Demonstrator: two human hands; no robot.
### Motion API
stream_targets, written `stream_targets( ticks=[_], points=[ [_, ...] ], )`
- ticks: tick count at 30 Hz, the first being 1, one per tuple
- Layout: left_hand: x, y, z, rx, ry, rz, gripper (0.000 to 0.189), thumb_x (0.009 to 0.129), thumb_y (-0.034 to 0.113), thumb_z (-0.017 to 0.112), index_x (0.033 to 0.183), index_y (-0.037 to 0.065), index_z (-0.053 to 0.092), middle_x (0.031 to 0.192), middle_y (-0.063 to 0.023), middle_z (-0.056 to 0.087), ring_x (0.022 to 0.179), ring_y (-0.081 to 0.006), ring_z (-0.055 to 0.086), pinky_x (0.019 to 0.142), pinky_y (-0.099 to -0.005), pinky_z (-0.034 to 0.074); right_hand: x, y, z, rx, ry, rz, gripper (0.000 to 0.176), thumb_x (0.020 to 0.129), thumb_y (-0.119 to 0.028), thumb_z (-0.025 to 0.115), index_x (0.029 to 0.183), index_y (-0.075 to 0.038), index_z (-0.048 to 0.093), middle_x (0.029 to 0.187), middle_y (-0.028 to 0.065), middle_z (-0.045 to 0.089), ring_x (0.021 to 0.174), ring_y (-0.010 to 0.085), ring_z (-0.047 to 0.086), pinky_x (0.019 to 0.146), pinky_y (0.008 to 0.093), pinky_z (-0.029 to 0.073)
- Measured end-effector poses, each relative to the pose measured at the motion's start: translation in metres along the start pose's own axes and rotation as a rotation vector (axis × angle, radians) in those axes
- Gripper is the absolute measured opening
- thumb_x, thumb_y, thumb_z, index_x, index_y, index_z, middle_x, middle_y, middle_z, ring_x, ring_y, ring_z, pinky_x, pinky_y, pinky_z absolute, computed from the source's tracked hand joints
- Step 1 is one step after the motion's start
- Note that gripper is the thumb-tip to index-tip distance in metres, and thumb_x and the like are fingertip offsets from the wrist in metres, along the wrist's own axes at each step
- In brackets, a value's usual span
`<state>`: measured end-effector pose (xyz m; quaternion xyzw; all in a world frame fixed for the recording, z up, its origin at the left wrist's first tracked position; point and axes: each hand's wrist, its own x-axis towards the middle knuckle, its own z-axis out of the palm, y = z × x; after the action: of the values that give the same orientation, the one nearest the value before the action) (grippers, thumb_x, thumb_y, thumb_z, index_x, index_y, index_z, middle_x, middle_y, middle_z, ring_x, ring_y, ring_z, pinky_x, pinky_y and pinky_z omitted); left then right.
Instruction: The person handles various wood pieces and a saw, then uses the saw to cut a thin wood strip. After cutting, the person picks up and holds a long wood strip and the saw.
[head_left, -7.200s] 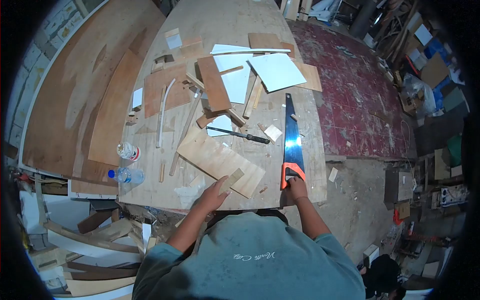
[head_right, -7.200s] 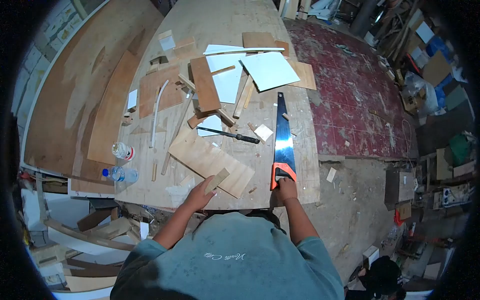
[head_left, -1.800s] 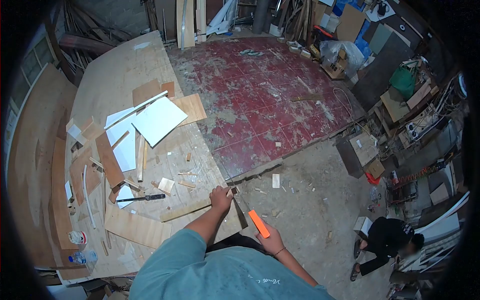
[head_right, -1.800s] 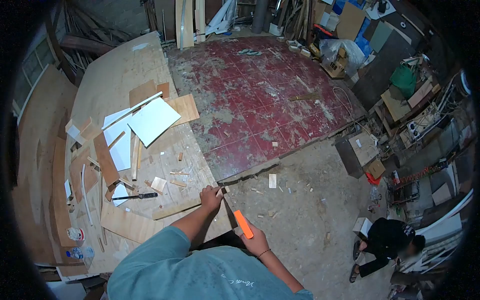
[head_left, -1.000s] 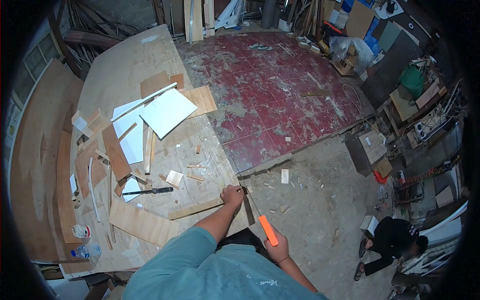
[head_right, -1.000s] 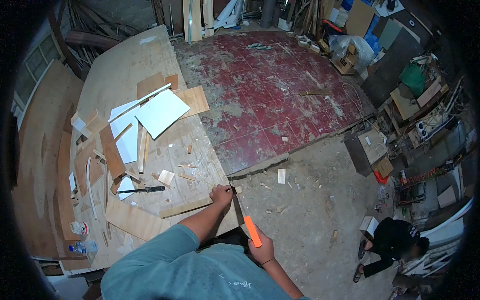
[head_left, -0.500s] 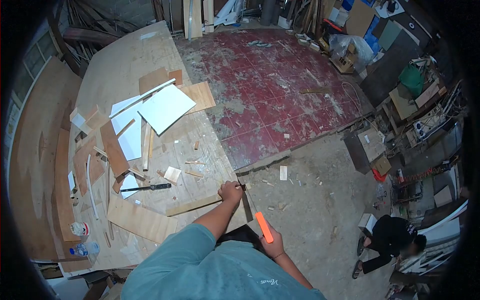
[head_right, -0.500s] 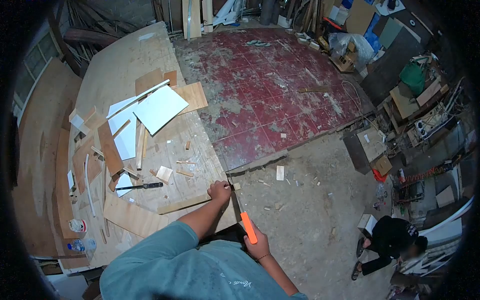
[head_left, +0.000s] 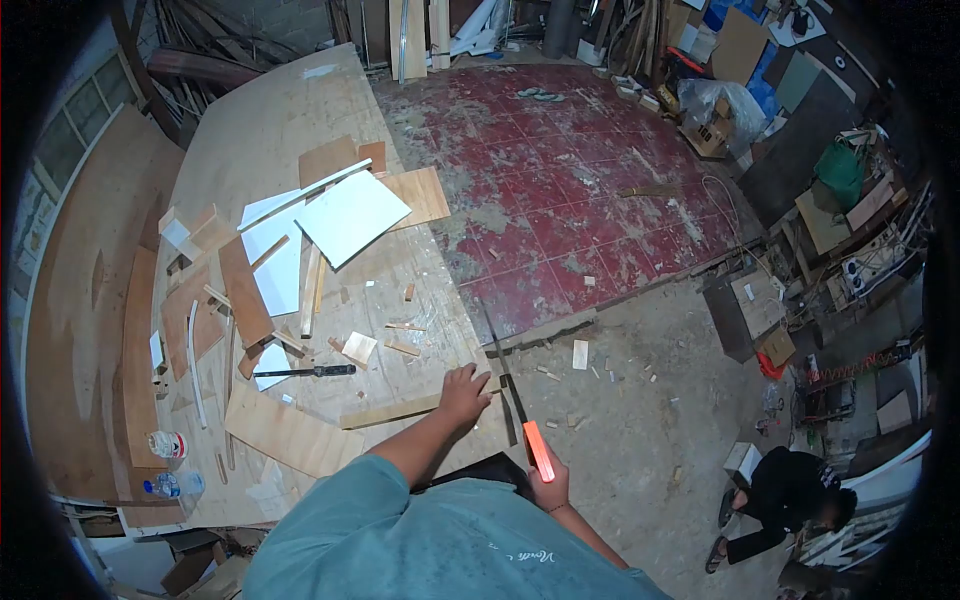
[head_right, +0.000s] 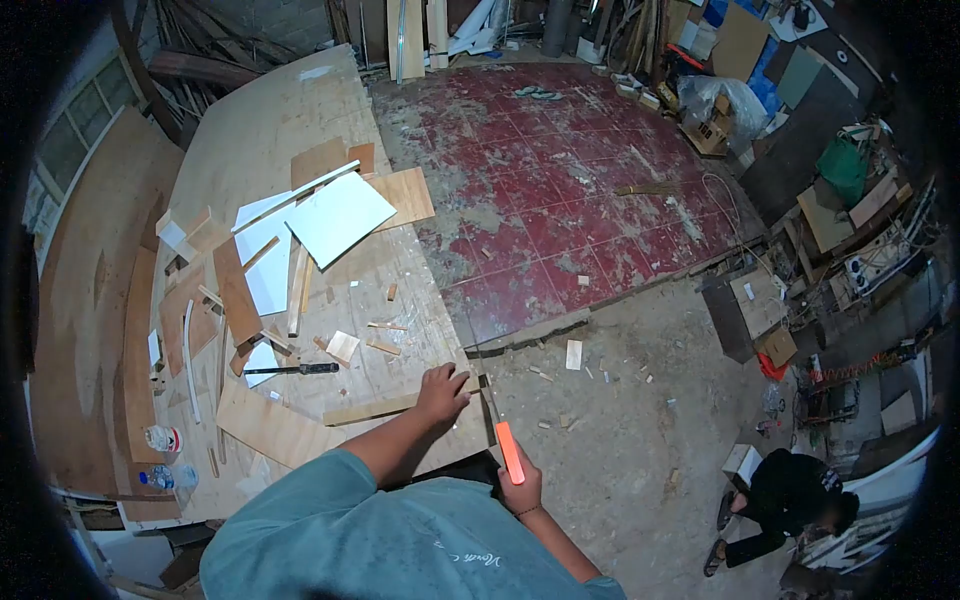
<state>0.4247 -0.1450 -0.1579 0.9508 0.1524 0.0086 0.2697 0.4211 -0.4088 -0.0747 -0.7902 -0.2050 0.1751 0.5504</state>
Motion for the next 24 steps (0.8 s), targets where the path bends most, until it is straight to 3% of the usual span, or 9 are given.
stream_targets(
  ticks=[3,4,5,7,8,13,19,23,24],
  points=[
    [0.018,0.008,0.035,0.004,0.027,-0.064,0.047,0.085,0.034,0.06,0.127,0.012,0.057,0.143,-0.0198,0.039,0.134,-0.0362,0.033,0.112,-0.0573,0.018,0.0,-0.004,0.0,-0.138,-0.049,-0.066,0.063,0.073,-0.002,0.061,0.135,-0.002,0.049,0.122,0.0209,0.062,0.109,0.0329,0.064,0.089,0.0368,0.051],
    [0.025,0.012,0.043,-0.01,-0.072,-0.183,0.054,0.088,0.032,0.053,0.138,0.011,0.047,0.153,-0.0213,0.025,0.142,-0.0384,0.021,0.114,-0.0586,0.009,0.002,-0.008,-0.001,-0.133,-0.073,-0.052,0.065,0.074,-0.002,0.062,0.137,-0.004,0.047,0.123,0.0208,0.061,0.109,0.0339,0.063,0.09,0.0372,0.051],
    [0.031,0.016,0.049,-0.011,-0.073,-0.18,0.054,0.088,0.032,0.053,0.138,0.011,0.047,0.153,-0.0213,0.025,0.142,-0.0384,0.021,0.114,-0.0586,0.009,0.005,-0.01,-0.002,-0.126,-0.095,-0.038,0.066,0.074,-0.003,0.062,0.138,-0.006,0.046,0.123,0.0208,0.061,0.109,0.0349,0.063,0.09,0.0377,0.051],
    [0.042,0.029,0.043,0.068,-0.13,-0.45,0.066,0.089,0.031,0.049,0.149,0.01,0.03,0.158,-0.0209,0.008,0.146,-0.0389,0.006,0.115,-0.0576,0.003,0.009,-0.011,-0.004,-0.134,-0.121,-0.037,0.068,0.075,-0.003,0.063,0.14,-0.008,0.044,0.124,0.0215,0.06,0.109,0.0363,0.061,0.09,0.0392,0.051],
    [0.046,0.033,0.034,0.037,-0.277,-0.486,0.074,0.09,0.029,0.046,0.154,0.011,0.012,0.159,-0.0197,-0.003,0.147,-0.0386,-0.004,0.114,-0.0573,-0.003,0.01,-0.013,-0.005,-0.116,-0.169,0.029,0.069,0.075,-0.004,0.063,0.141,-0.009,0.042,0.124,0.0219,0.059,0.108,0.0371,0.061,0.09,0.0395,0.052],
    [0.051,0.033,0.035,0.042,-0.345,-0.534,0.077,0.09,0.029,0.047,0.154,0.012,0.009,0.16,-0.0181,-0.006,0.147,-0.0385,-0.004,0.113,-0.0596,-0.004,0.014,-0.021,-0.008,-0.123,-0.223,0.139,0.073,0.075,-0.005,0.063,0.144,-0.012,0.038,0.125,0.0223,0.058,0.106,0.0394,0.061,0.088,0.0399,0.052],
    [0.05,0.031,0.037,0.049,-0.323,-0.527,0.074,0.091,0.031,0.045,0.154,0.014,0.01,0.16,-0.0168,-0.005,0.147,-0.0381,-0.005,0.113,-0.0597,-0.004,0.009,-0.019,-0.006,-0.122,-0.198,0.106,0.074,0.076,-0.006,0.063,0.144,-0.013,0.037,0.125,0.0214,0.058,0.105,0.0407,0.06,0.088,0.0398,0.052],
    [0.05,0.034,0.032,0.039,-0.304,-0.529,0.074,0.091,0.037,0.046,0.154,0.016,0.013,0.16,-0.0169,-0.003,0.146,-0.0409,-0.003,0.113,-0.061,-0.003,0.007,-0.024,-0.011,-0.113,-0.13,-0.029,0.064,0.077,-0.002,0.06,0.139,-0.004,0.044,0.126,0.0214,0.059,0.115,0.0341,0.059,0.095,0.0364,0.047],
    [0.046,0.033,0.036,0.031,-0.322,-0.548,0.074,0.091,0.037,0.046,0.154,0.016,0.013,0.16,-0.0169,-0.003,0.146,-0.0409,-0.003,0.113,-0.061,-0.003,0.0,-0.022,-0.012,-0.068,-0.135,0.102,0.062,0.077,-0.001,0.06,0.137,-0.001,0.046,0.126,0.0217,0.059,0.115,0.0327,0.059,0.096,0.0361,0.047]
  ],
)
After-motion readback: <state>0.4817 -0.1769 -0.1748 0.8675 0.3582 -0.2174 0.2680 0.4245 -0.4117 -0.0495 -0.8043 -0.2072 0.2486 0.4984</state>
